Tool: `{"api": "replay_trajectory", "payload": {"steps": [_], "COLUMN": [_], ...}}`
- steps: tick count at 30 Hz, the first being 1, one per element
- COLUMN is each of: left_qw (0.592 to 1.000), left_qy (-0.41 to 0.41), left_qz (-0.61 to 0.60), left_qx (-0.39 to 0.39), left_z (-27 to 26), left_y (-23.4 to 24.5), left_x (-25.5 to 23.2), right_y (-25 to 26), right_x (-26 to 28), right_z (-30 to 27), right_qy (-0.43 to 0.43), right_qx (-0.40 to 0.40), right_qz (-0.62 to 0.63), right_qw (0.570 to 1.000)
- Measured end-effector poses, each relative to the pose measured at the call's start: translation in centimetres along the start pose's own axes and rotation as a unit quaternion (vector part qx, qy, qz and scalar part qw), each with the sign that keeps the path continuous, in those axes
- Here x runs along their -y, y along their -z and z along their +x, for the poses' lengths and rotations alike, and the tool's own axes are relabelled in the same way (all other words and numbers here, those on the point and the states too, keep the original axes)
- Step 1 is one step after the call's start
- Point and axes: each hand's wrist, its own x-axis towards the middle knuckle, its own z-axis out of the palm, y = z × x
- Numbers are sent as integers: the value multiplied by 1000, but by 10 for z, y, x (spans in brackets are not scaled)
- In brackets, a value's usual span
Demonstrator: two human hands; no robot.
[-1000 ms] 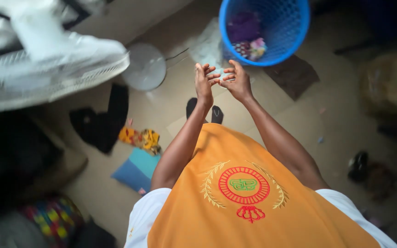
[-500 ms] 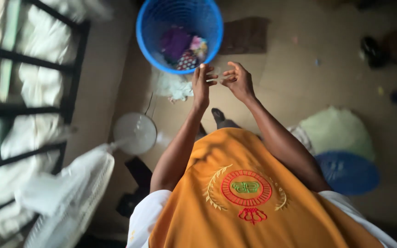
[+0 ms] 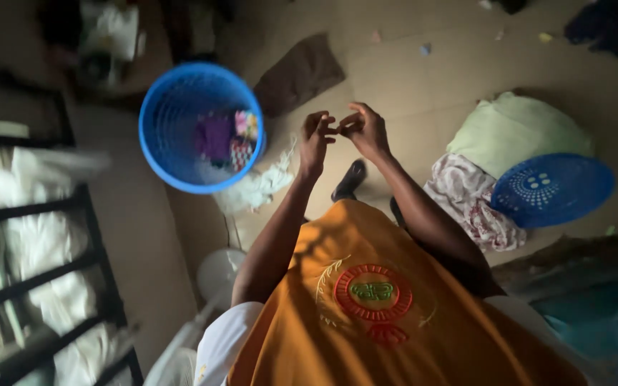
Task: The person is picking up clothespins from the floor and folding clothes.
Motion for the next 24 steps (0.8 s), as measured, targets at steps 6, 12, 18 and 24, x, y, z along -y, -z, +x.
{"api": "replay_trajectory", "payload": {"steps": [6,12,18,24], "left_qw": [997,987,967,930], "left_qy": [5,16,50,72], "left_qz": [26,37,97,135], "left_qx": [66,156,232,333], "left_z": [63,100,134,183], "left_y": [-85,-173,-250,-344], "left_x": [-6,-3,12,26], "right_y": [86,169,227,295], "right_x": [-11,-34,-55,-108], "right_z": [38,53,50,65], "right_qy": [-10,-7,-50,25], "right_qx": [-67,-178,-282,-352], "right_qz": [28,18,21,-58], "right_qw": [997,984,958,934]}}
